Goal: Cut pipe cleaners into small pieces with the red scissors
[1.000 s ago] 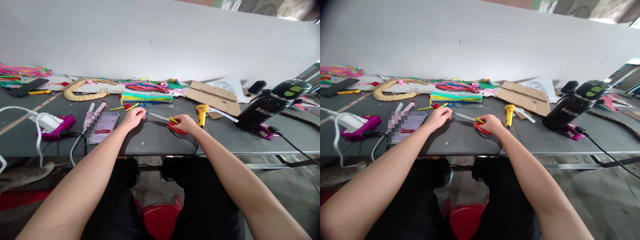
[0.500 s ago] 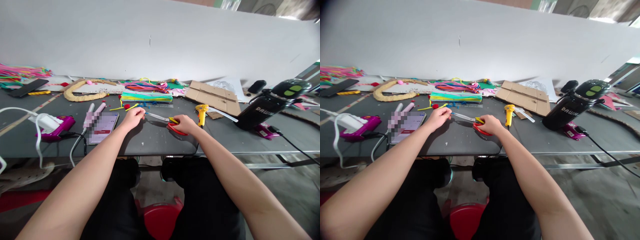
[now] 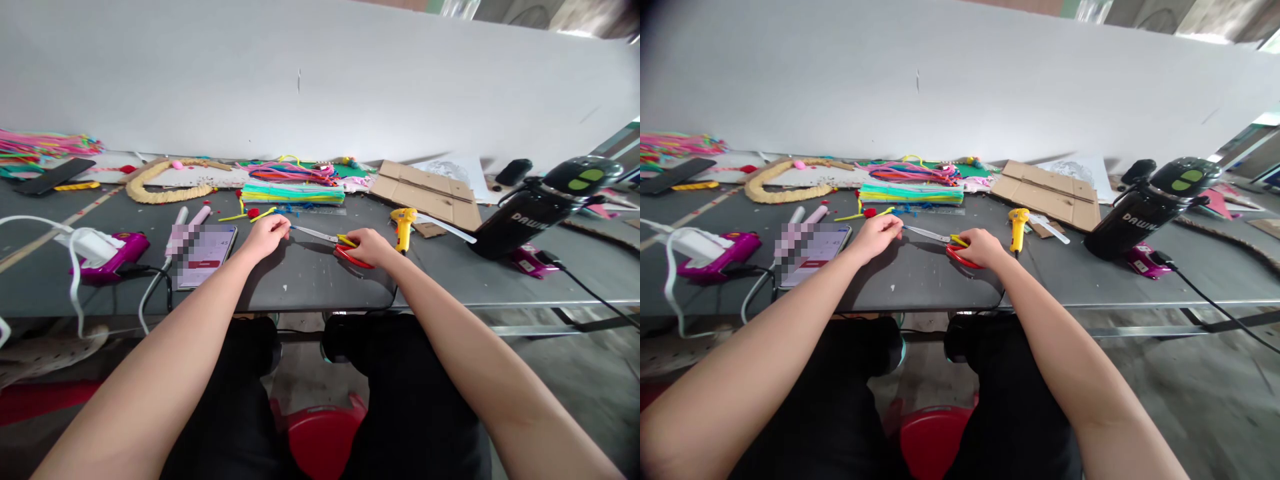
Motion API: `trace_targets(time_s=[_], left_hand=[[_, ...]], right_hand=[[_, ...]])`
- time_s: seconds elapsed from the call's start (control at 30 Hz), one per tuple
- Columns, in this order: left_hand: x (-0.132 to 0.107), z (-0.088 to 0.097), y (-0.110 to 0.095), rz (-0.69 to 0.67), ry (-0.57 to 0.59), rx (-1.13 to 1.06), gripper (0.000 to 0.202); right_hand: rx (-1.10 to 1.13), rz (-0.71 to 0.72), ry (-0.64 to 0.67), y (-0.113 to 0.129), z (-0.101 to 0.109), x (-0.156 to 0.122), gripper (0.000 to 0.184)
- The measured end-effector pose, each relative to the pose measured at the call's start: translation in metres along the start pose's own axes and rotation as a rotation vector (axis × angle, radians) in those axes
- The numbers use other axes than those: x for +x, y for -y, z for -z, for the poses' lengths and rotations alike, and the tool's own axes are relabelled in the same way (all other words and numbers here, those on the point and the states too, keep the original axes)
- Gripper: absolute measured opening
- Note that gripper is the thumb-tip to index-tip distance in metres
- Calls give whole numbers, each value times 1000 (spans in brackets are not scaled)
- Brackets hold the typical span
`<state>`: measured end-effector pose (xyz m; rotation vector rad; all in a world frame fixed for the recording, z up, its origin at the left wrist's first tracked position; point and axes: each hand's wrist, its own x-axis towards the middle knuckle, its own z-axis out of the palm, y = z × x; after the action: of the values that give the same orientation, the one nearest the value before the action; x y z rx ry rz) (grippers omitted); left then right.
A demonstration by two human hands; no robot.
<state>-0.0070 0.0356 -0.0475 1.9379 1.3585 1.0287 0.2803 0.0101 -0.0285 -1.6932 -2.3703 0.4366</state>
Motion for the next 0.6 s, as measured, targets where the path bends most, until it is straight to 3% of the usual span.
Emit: trace_targets(time_s=[0.17,0.37,0.6], left_hand=[[0,0,2,-1,2,-8,20],[0,0,2,4,4,-9,20],[-2,1,-3,27,2,-3,17]], right_hand=[[28,-11,11,0,0,0,29],[85,-52,-8,3,3,-6,45],[41,-44,28,5,4,-5,42]])
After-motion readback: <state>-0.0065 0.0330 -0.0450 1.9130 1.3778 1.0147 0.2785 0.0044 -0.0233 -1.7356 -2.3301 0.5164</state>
